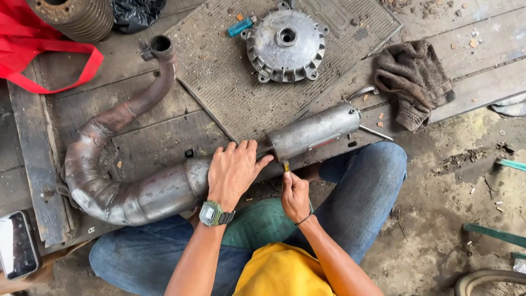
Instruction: The person sits cross-legged on a stool and uses a yellow-handled brush to scrub the exterior of a curved metal exhaust pipe. The person rotates the pipe to clean different sections while holding it steady with the other hand.
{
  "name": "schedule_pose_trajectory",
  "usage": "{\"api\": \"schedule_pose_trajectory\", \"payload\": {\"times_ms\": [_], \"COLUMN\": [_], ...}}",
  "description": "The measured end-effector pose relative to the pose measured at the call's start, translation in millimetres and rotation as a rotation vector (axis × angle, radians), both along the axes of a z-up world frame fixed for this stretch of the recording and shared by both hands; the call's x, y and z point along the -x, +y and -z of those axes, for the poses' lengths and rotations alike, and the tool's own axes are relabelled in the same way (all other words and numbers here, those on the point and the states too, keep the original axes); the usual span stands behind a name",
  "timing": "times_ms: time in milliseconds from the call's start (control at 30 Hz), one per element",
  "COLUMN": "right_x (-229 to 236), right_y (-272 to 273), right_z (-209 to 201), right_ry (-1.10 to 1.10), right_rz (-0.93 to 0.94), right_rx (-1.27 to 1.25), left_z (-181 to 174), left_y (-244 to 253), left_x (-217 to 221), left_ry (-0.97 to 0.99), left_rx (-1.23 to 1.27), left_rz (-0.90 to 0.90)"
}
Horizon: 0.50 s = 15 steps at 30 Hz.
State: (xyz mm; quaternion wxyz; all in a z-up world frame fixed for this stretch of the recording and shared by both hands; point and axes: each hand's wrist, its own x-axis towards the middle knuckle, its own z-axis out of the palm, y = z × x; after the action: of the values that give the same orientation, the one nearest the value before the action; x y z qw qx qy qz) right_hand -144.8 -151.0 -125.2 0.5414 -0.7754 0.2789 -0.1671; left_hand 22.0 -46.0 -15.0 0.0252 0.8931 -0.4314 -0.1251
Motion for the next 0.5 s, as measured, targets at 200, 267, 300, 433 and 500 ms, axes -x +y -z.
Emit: {"api": "schedule_pose_trajectory", "payload": {"times_ms": [200,267,300,433,500], "right_x": [-4.3,-2.3,2.1,-7.7,-5.7], "right_y": [-0.1,-1.3,-0.2,-1.1,0.9], "right_z": [-8.3,-1.1,3.5,-12.8,-4.3], "right_ry": [0.010,0.018,0.034,-0.005,0.046], "right_rz": [-0.044,-0.039,-0.031,-0.038,-0.058], "right_rx": [0.040,0.037,0.030,0.063,0.069], "left_z": [-1.7,0.2,2.8,4.5,3.3], "left_y": [1.5,0.4,0.9,1.8,0.1], "left_x": [4.3,0.9,1.7,5.2,2.4], "left_ry": [-0.011,-0.023,-0.028,-0.049,-0.051], "left_rx": [-0.010,0.001,0.008,0.021,0.000], "left_rz": [-0.007,-0.011,-0.011,-0.015,-0.010]}}
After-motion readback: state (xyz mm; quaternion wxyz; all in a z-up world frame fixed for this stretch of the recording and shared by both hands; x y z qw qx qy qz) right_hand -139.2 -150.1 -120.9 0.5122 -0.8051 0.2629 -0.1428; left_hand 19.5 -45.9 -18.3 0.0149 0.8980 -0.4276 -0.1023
